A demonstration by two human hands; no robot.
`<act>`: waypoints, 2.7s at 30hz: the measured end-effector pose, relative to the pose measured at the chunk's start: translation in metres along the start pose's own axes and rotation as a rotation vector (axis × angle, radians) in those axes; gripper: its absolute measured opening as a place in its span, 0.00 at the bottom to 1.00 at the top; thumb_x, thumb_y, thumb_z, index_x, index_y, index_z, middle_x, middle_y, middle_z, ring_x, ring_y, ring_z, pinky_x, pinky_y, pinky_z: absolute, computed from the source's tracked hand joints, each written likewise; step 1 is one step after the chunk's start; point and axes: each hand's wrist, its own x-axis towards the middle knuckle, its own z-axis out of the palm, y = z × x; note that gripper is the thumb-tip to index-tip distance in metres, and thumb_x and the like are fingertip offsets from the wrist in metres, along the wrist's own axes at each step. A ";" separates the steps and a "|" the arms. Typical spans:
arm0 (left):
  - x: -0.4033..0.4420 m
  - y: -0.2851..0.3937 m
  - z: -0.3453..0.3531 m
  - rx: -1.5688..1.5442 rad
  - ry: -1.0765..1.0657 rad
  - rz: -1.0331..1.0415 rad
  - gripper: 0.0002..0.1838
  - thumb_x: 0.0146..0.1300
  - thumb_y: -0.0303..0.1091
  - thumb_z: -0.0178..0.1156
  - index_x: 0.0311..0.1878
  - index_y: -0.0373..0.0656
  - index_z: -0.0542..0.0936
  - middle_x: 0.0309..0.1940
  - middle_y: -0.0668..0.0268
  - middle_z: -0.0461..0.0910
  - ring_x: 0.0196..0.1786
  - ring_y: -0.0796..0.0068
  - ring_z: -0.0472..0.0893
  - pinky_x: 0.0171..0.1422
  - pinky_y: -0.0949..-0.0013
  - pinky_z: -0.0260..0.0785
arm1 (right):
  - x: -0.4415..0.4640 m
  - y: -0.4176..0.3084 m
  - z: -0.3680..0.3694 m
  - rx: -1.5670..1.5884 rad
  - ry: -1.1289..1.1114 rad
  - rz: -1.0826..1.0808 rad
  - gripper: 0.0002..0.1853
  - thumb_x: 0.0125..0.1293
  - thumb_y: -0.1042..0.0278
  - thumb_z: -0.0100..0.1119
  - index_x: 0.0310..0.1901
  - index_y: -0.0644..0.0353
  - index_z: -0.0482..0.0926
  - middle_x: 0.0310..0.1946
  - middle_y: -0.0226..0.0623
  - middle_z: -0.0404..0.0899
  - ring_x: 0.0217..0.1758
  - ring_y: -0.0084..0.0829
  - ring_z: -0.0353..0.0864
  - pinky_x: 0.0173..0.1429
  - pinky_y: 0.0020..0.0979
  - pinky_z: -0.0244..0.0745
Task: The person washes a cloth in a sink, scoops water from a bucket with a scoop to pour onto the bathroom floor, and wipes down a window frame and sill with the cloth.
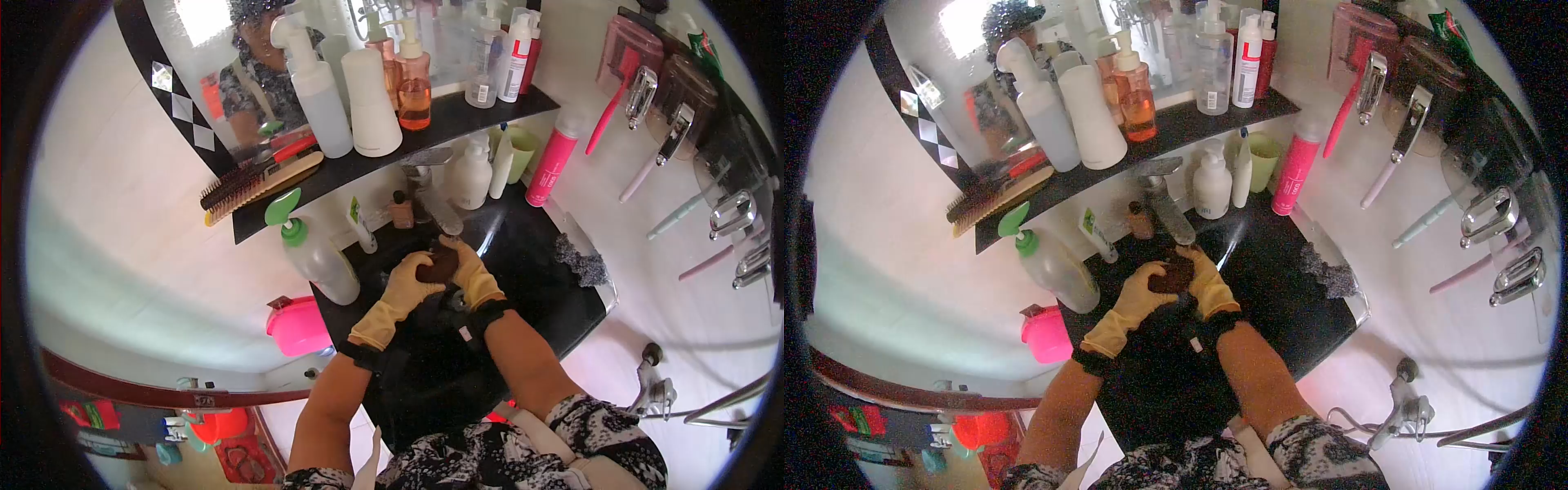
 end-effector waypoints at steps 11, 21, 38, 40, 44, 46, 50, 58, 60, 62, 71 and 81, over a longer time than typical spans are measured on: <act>-0.005 -0.010 0.039 0.188 0.382 -0.129 0.21 0.62 0.43 0.51 0.54 0.41 0.68 0.40 0.49 0.75 0.46 0.52 0.74 0.52 0.60 0.65 | 0.039 0.021 -0.020 -0.239 -0.033 -0.380 0.15 0.62 0.55 0.49 0.43 0.58 0.69 0.40 0.35 0.73 0.43 0.36 0.72 0.44 0.41 0.72; 0.028 -0.038 0.087 -0.010 0.475 -0.655 0.24 0.66 0.46 0.40 0.45 0.31 0.73 0.35 0.41 0.75 0.40 0.41 0.74 0.42 0.55 0.68 | -0.027 -0.014 0.033 0.172 0.051 -0.382 0.23 0.64 0.44 0.42 0.36 0.59 0.74 0.27 0.33 0.75 0.29 0.31 0.74 0.37 0.33 0.72; 0.064 -0.035 0.043 -0.343 -0.233 -0.714 0.27 0.49 0.25 0.59 0.55 0.42 0.65 0.44 0.58 0.73 0.43 0.71 0.75 0.39 0.70 0.73 | -0.040 -0.067 -0.012 -0.754 -0.046 -0.596 0.23 0.60 0.51 0.53 0.50 0.60 0.69 0.42 0.39 0.72 0.44 0.35 0.71 0.47 0.31 0.68; 0.062 -0.024 0.037 -0.660 0.008 -0.879 0.22 0.46 0.24 0.61 0.47 0.43 0.71 0.44 0.61 0.74 0.43 0.67 0.75 0.46 0.64 0.69 | -0.043 -0.061 -0.020 -0.868 -0.004 -0.527 0.31 0.59 0.49 0.54 0.58 0.59 0.64 0.51 0.43 0.69 0.52 0.38 0.69 0.52 0.35 0.68; 0.041 -0.024 0.023 0.015 -0.010 -0.408 0.20 0.41 0.21 0.61 0.42 0.43 0.73 0.43 0.61 0.74 0.45 0.61 0.74 0.52 0.63 0.65 | -0.052 -0.042 -0.005 -0.587 0.072 0.111 0.41 0.57 0.44 0.55 0.65 0.55 0.50 0.62 0.45 0.54 0.63 0.46 0.58 0.55 0.54 0.65; 0.033 -0.017 0.025 0.147 0.088 -0.103 0.16 0.39 0.18 0.58 0.36 0.42 0.74 0.41 0.60 0.73 0.47 0.59 0.73 0.53 0.64 0.64 | -0.040 -0.035 -0.010 -0.260 0.023 0.310 0.46 0.53 0.50 0.61 0.66 0.55 0.45 0.62 0.46 0.56 0.62 0.46 0.60 0.56 0.51 0.65; 0.018 0.002 0.029 0.077 0.058 -0.094 0.21 0.39 0.18 0.58 0.41 0.43 0.73 0.43 0.58 0.73 0.49 0.56 0.72 0.54 0.64 0.64 | -0.006 -0.009 -0.036 -1.515 -0.149 -0.610 0.43 0.43 0.76 0.66 0.62 0.60 0.55 0.48 0.41 0.73 0.52 0.35 0.73 0.54 0.26 0.69; 0.016 -0.020 0.050 -0.075 0.002 -0.495 0.26 0.51 0.28 0.60 0.56 0.43 0.66 0.46 0.58 0.73 0.45 0.67 0.76 0.48 0.67 0.69 | 0.008 -0.016 -0.046 -1.312 0.096 -1.082 0.18 0.56 0.74 0.57 0.49 0.64 0.68 0.41 0.42 0.74 0.43 0.31 0.75 0.47 0.31 0.73; 0.023 -0.005 0.061 -0.187 -0.022 -0.562 0.26 0.53 0.31 0.60 0.56 0.43 0.66 0.43 0.58 0.74 0.44 0.70 0.76 0.46 0.68 0.70 | -0.013 -0.025 -0.008 -0.093 0.340 -0.554 0.20 0.57 0.73 0.56 0.52 0.63 0.68 0.44 0.40 0.73 0.45 0.33 0.75 0.47 0.34 0.72; 0.030 0.018 0.066 -0.851 -0.006 -0.769 0.22 0.53 0.36 0.62 0.51 0.41 0.70 0.41 0.59 0.75 0.44 0.68 0.76 0.46 0.68 0.70 | -0.015 -0.030 -0.013 -0.177 0.384 -0.615 0.22 0.57 0.70 0.57 0.54 0.62 0.67 0.46 0.41 0.73 0.46 0.35 0.74 0.48 0.35 0.71; 0.045 -0.015 0.065 -0.114 0.362 -0.416 0.07 0.41 0.21 0.58 0.22 0.40 0.69 0.23 0.61 0.70 0.29 0.63 0.72 0.36 0.66 0.66 | -0.055 -0.038 0.000 -0.519 0.346 -0.100 0.30 0.62 0.50 0.51 0.60 0.59 0.60 0.53 0.40 0.68 0.56 0.39 0.65 0.52 0.49 0.68; 0.013 -0.010 0.042 -0.086 0.288 -0.151 0.22 0.41 0.17 0.58 0.44 0.43 0.74 0.52 0.60 0.71 0.53 0.63 0.72 0.57 0.68 0.63 | -0.021 -0.014 -0.005 -1.401 -0.072 -0.633 0.20 0.50 0.67 0.60 0.45 0.62 0.72 0.41 0.43 0.76 0.45 0.38 0.75 0.51 0.32 0.69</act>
